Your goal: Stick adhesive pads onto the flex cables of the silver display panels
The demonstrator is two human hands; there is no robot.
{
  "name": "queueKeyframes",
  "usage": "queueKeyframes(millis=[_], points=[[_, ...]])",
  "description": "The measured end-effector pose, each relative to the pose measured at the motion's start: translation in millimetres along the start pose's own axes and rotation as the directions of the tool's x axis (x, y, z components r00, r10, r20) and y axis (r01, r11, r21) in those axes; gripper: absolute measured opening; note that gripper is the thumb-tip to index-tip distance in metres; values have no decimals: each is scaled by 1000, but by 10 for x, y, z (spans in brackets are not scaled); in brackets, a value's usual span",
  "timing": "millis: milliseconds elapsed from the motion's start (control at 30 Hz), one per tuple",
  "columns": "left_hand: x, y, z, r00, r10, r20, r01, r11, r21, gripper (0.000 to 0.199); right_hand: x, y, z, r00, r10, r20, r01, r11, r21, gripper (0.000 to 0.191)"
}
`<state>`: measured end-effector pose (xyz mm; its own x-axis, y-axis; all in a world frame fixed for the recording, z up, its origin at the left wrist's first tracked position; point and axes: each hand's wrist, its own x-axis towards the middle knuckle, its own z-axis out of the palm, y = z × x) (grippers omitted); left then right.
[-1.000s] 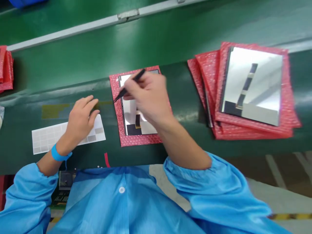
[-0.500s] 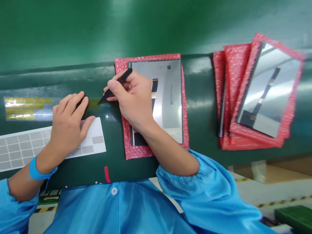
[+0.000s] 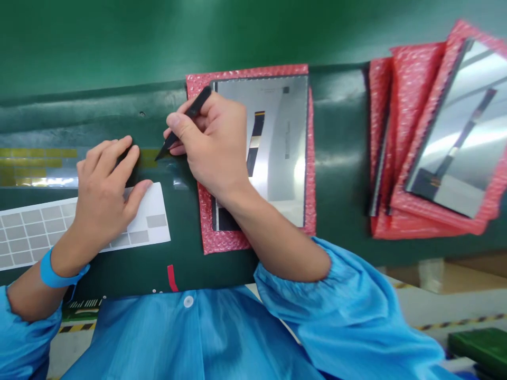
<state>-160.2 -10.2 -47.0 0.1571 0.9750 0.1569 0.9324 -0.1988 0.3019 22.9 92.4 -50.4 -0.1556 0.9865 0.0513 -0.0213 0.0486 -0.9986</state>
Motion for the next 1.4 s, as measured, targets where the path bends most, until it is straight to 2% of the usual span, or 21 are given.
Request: queueKeyframes(millis=[133,233,333,467,567,600,667,767,867,1000,1167,1400], points=[[8,-26,-6,1000,2,10,-2,1000,17,50,-1,14,43,1000,-1,15,1,999,41,26],[24,-56,0,1000,8,-11,-8,1000,22,50,10,-36,-7,999,-25,25,22,993,119,34],[49,-123,-3,999,15,-52,-15,1000,12,49,-15,-134,-235,998,-61,-2,60,983,172,41],[37,-127,-98,988,46,-149,-55,997,-55,50,-235,-258,-745,997,-20,-68,26,996,87,39],[-50,129,-213,957,98,-273,-126,988,-88,52,-468,-282,-1073,992,51,-120,-46,998,43,37],[-85,272,-233,953,116,-278,-149,984,-101,51,-530,-274,-1147,989,69,-132,-64,997,44,37],[-137,601,-214,960,171,-222,-204,970,-135,48,-609,-244,-1242,983,97,-158,-88,994,64,36],[-146,1033,-32,952,251,-177,-282,943,-177,38,-629,-200,-1287,973,138,-184,-124,989,86,33],[-100,1227,185,950,252,-185,-285,941,-181,35,-605,-192,-1293,972,159,-171,-147,986,79,34],[-61,1227,295,953,266,-145,-288,945,-157,36,-596,-233,-1298,969,165,-184,-159,986,44,35],[-68,1216,266,956,267,-119,-283,947,-154,37,-607,-285,-1292,968,156,-195,-159,987,0,22],[-79,1223,244,965,252,-68,-260,952,-163,39,-633,-297,-1309,971,119,-207,-128,991,-31,25]])
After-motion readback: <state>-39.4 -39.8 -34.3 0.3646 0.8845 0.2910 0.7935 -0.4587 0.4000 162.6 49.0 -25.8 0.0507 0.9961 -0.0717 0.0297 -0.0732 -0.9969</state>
